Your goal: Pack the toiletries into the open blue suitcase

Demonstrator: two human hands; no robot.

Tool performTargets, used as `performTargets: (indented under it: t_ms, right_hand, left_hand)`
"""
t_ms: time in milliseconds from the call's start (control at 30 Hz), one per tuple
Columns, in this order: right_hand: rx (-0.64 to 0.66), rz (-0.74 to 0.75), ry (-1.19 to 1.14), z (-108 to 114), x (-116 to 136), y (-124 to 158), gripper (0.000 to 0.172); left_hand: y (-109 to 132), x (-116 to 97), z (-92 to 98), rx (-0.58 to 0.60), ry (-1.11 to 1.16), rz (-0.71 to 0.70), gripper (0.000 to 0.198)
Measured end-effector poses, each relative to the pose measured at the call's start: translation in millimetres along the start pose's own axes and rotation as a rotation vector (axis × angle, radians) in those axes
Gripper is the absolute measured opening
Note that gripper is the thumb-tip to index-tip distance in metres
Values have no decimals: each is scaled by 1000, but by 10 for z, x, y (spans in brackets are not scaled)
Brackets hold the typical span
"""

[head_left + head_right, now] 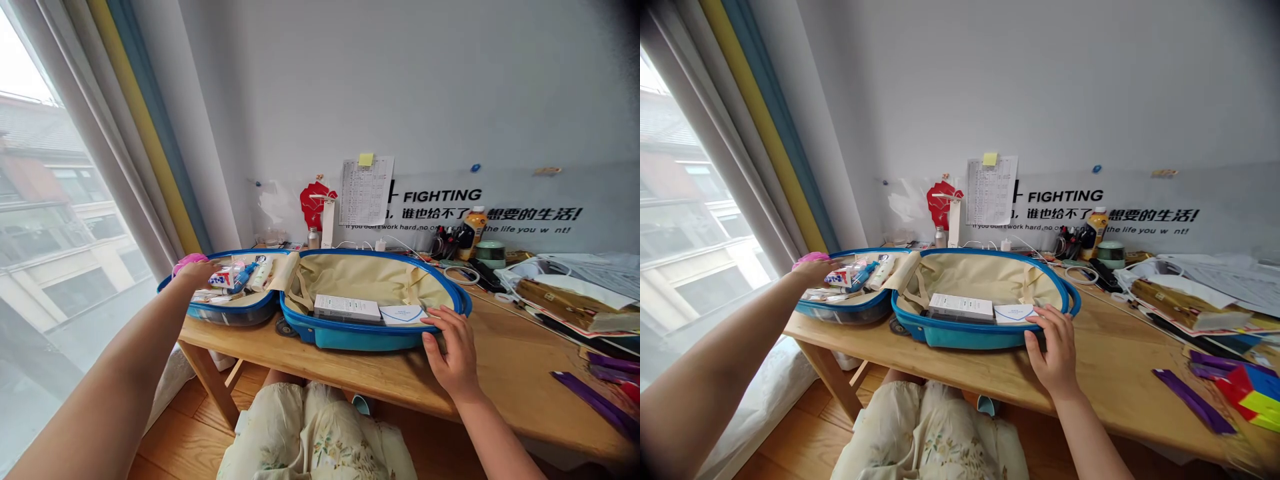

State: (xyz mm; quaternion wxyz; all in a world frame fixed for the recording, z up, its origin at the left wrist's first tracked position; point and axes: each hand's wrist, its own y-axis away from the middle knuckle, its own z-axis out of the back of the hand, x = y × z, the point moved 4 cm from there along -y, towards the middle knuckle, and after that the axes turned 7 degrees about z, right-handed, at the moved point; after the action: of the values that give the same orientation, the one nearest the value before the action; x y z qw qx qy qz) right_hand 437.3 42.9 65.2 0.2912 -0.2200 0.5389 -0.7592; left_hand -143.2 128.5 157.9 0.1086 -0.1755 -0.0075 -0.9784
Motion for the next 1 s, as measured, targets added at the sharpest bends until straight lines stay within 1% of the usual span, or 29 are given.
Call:
performTargets:
  t_ms: [167, 333, 433, 500, 567, 600, 633, 667, 700, 733, 800, 833, 867, 933, 1000]
  right_hand:
    - [1, 6, 5, -4, -5, 5, 18]
    - [-12, 5, 5, 0, -5, -3, 17]
    - [-6, 14, 10, 5, 7, -9, 17]
    - [2, 12, 13, 5, 12, -10, 17]
    - [4, 2, 11, 5, 10, -8, 18]
    - [5, -2, 9, 4, 8, -7, 18]
    - [3, -6, 8, 2, 5, -4, 18]
    - [1, -8, 7, 1, 3, -2, 18]
    - [-1, -8, 6, 1, 1, 1, 18]
    - [-3, -8, 7, 0, -1, 3, 18]
    - [-6, -2, 12, 0, -2, 8, 18]
    - [-6, 4, 16, 1, -1, 10, 17]
    - [-2, 9, 20, 2, 0, 11, 17]
    - [9, 13, 22, 3, 3, 12, 17]
    - [14, 6, 20, 8, 6, 12, 17]
  left_hand:
    - [73, 54, 23, -47, -10, -62, 47]
    - [167, 89, 78, -127, 27, -67, 42]
    - [140, 46, 217, -196, 47, -37, 42]
    - [102, -83, 408, -301, 114, -37, 44]
    - [82, -341, 671, -440, 250, -94, 45]
    - [84, -522, 815, -497, 329, -150, 45]
    - [89, -735, 951, -518, 394, -215, 46]
    - [96, -970, 1079, -512, 450, -275, 47]
    - [104, -1225, 1191, -472, 497, -337, 49]
    - [111, -1491, 1281, -395, 529, -392, 51]
    - [116, -2005, 1386, -186, 559, -429, 55]
    - [121, -2244, 1422, -128, 557, -445, 54]
    - [124, -2468, 1437, -71, 552, -459, 53]
    - [117, -2857, 1405, 43, 542, -469, 51]
    - [102, -3160, 1322, 132, 538, -463, 49]
